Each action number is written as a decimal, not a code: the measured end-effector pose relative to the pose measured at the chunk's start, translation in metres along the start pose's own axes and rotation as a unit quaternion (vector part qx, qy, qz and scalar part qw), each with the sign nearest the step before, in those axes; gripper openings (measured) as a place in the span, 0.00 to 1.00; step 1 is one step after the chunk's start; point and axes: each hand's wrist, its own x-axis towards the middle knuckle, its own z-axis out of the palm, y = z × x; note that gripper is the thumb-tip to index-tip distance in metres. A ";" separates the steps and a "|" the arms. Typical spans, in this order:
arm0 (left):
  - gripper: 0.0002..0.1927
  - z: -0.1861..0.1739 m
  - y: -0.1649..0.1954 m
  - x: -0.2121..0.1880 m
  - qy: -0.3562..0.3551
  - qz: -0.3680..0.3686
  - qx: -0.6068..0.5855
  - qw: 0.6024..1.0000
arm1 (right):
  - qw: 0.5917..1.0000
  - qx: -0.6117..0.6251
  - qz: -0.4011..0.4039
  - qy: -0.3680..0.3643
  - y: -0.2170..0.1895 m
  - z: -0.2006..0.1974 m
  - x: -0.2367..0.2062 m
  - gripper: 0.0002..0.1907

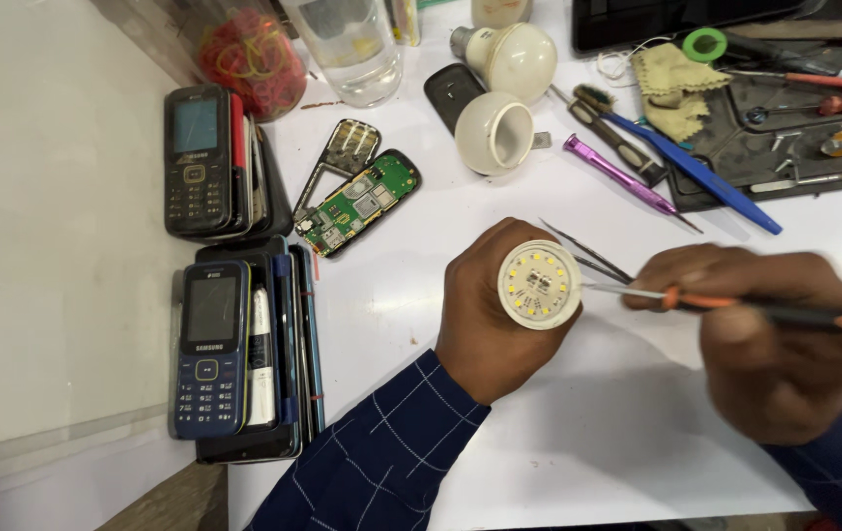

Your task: The person uses tweezers and a screwdriver to adjust components on an LED light bulb module, then uses a soldering iron to reflow solder on the bulb's base contacts. The person repeatedly handles the bulb and tools on a cluttered workbench.

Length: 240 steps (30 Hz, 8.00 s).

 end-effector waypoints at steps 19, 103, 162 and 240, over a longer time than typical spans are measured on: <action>0.11 -0.005 0.010 0.002 -0.098 -0.028 0.025 0.994 | 0.989 -0.143 0.029 -0.033 -0.016 -0.001 0.015 0.09; 0.08 -0.014 0.001 -0.002 -0.209 -0.028 0.005 0.978 | 0.979 0.055 0.186 -0.062 0.021 -0.018 0.001 0.07; 0.33 -0.020 -0.007 0.013 -0.134 -0.244 -0.389 0.878 | 0.983 0.031 0.133 0.121 0.010 -0.023 0.024 0.09; 0.29 -0.022 0.010 0.008 -0.071 -0.184 -0.227 0.954 | 0.828 -0.552 0.077 -0.067 0.012 -0.002 0.036 0.13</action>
